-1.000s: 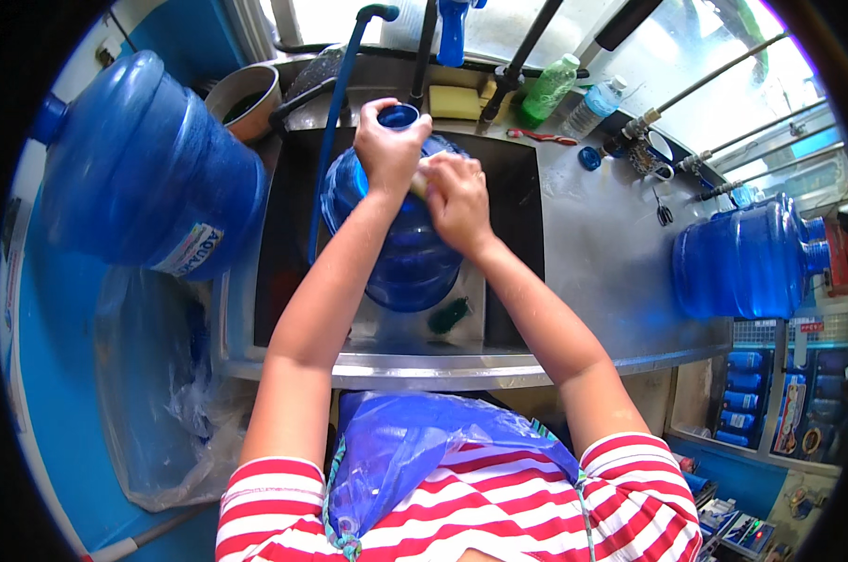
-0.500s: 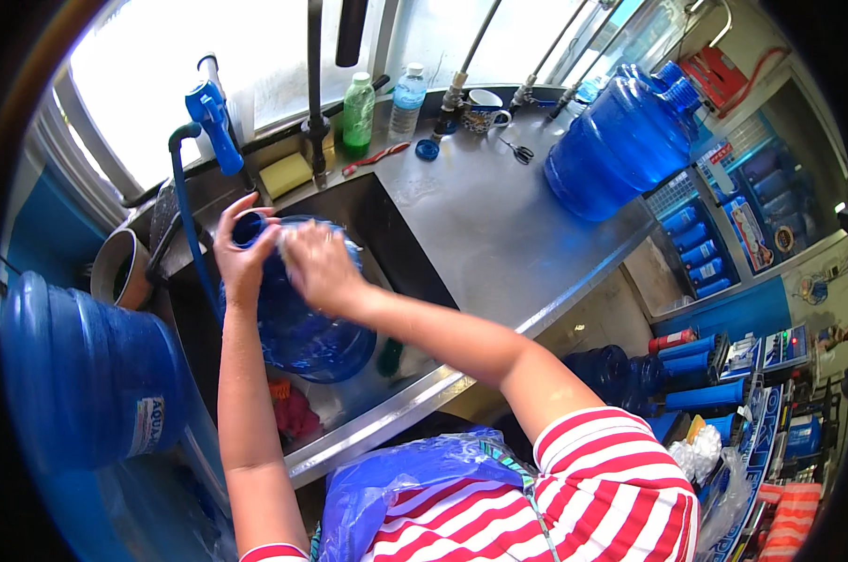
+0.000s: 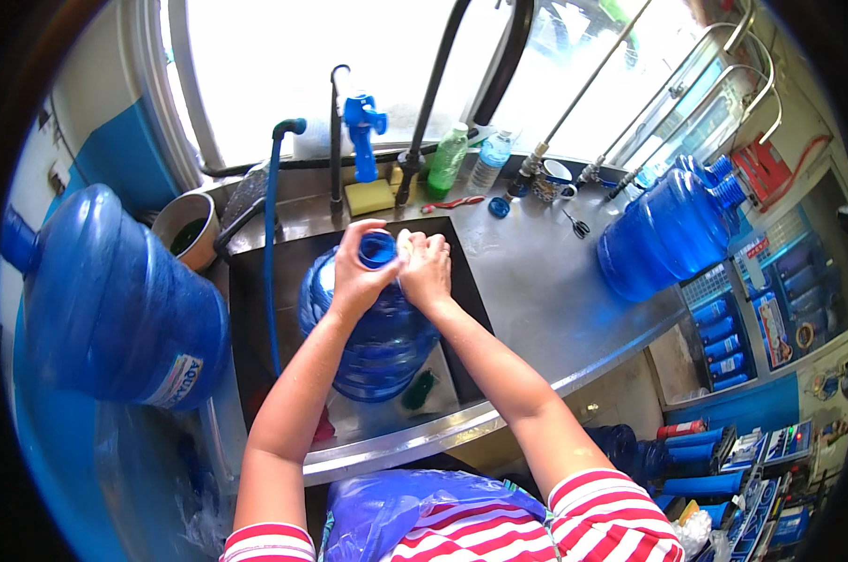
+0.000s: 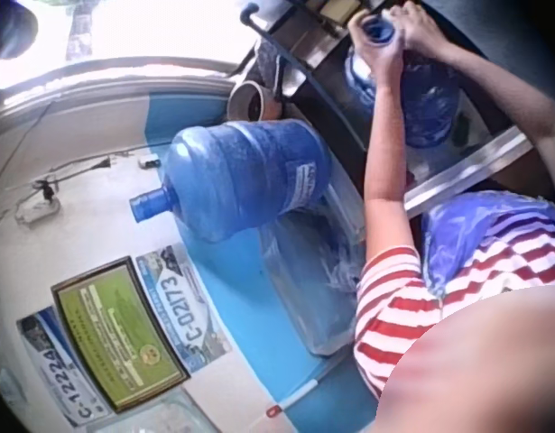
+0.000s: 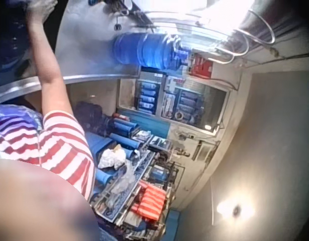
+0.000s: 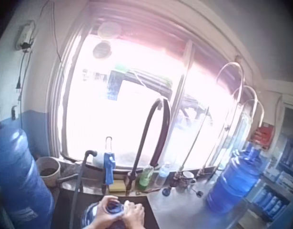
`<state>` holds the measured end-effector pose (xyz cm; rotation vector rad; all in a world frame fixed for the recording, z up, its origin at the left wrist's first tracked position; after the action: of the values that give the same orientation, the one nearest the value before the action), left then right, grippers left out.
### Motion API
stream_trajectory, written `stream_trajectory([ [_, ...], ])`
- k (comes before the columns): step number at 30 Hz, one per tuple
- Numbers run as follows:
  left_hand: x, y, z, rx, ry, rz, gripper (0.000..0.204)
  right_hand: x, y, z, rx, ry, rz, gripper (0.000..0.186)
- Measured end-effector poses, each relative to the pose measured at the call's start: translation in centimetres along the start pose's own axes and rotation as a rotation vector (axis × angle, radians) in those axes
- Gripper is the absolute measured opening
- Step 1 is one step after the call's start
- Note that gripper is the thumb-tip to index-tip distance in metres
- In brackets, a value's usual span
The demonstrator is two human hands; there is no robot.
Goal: The person retrieves two large blue water jugs from a storage area and carries them to a sink. They scrub the exterior of one jug with a sponge and soap, rinse it thoroughly with a hose, and then place it on a counter. The person repeats the process for the second jug, scrubbing and rinsing it before setting it down.
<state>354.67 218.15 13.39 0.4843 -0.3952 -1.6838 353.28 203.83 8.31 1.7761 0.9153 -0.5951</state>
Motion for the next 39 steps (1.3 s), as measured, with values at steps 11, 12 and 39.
stream_trajectory([
  [11,-3.9,1.2,-1.5,-0.079,-0.227,-0.166,0.046,-1.8,-1.9,-5.3,-0.251,0.185,-0.096,0.017],
  [12,-4.4,1.7,-1.7,-0.086,-0.130,0.062,0.046,-3.2,-3.7,-7.2,-0.303,0.451,-0.043,0.017],
  [39,-4.5,0.7,-2.8,-0.153,0.129,0.264,0.047,-2.0,-4.4,-7.8,-0.290,0.236,-0.038,0.029],
])
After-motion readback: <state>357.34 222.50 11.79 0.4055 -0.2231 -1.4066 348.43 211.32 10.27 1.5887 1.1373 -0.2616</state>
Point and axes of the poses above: each hand's wrist, its own y-axis towards the middle knuckle, its own x-axis out of the palm, z = x × y, the point moved 1 cm from there along y, towards the middle knuckle, and after that the axes turned 5 degrees about y, right-handed, at the moved point
